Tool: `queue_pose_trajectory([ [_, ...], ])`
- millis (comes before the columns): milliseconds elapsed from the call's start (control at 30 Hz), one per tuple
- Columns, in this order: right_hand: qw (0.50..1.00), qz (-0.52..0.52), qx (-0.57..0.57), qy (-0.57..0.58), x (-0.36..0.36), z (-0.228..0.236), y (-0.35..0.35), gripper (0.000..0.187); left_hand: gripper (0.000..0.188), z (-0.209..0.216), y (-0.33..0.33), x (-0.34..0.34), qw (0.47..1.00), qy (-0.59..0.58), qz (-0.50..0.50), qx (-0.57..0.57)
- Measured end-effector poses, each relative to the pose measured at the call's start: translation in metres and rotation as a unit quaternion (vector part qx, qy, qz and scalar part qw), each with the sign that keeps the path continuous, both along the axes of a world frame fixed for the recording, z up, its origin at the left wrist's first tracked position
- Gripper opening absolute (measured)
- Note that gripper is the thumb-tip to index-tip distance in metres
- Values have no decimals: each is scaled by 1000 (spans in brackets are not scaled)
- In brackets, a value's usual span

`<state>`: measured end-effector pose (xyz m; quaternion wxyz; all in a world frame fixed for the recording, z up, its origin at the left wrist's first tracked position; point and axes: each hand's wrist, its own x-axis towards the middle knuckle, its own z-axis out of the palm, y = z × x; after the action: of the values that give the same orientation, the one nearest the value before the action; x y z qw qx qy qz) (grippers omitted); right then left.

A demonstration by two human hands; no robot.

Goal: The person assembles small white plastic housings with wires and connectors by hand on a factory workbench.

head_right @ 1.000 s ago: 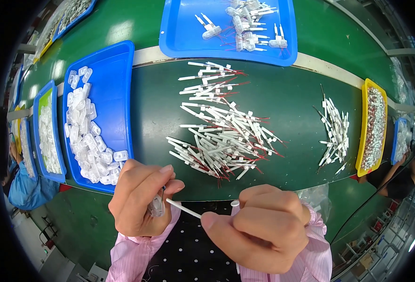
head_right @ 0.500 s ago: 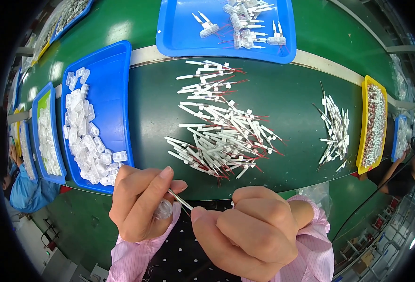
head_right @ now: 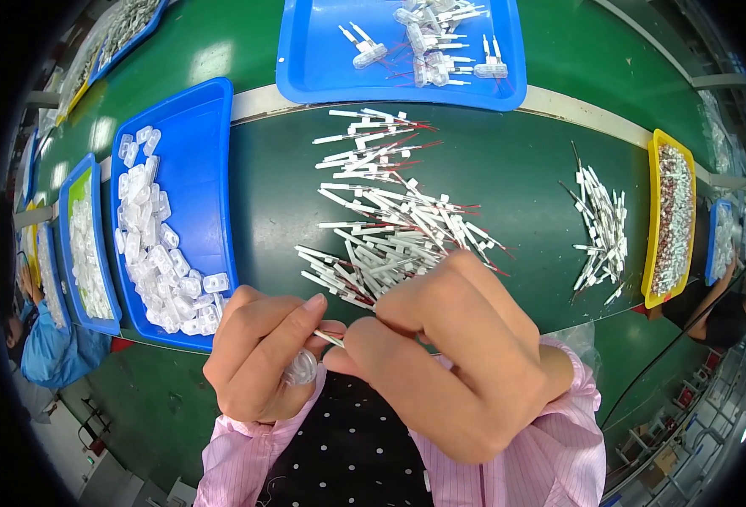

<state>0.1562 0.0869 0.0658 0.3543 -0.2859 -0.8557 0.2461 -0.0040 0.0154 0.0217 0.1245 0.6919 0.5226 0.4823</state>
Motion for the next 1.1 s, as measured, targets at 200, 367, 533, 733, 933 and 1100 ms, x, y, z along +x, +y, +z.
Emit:
queue_pose_trajectory([
  [200, 998, 40, -56, 10, 3, -1, 10, 30, 37, -2, 2, 0, 999, -34, -2, -15],
  [367, 988, 46, -135, 66, -2, 2, 23, 28, 36, -3, 2, 1, 989, -129, -7, -68],
  [533, 982, 135, -115, 71, 0, 4, 35, 24, 34, -1, 4, 1, 981, -175, -27, -84],
  [733, 982, 136, -112, 67, -3, 0, 35, 17, 32, 0, 2, 4, 975, -195, -38, -100],
  [933, 979, 149, -124, 56, -7, -7, 34, 21, 29, -1, 2, 4, 975, -192, -43, -105],
  [1100, 980, 157, -116, 26, -10, -9, 34, 23, 26, -3, 2, 5, 976, -188, -33, -107],
])
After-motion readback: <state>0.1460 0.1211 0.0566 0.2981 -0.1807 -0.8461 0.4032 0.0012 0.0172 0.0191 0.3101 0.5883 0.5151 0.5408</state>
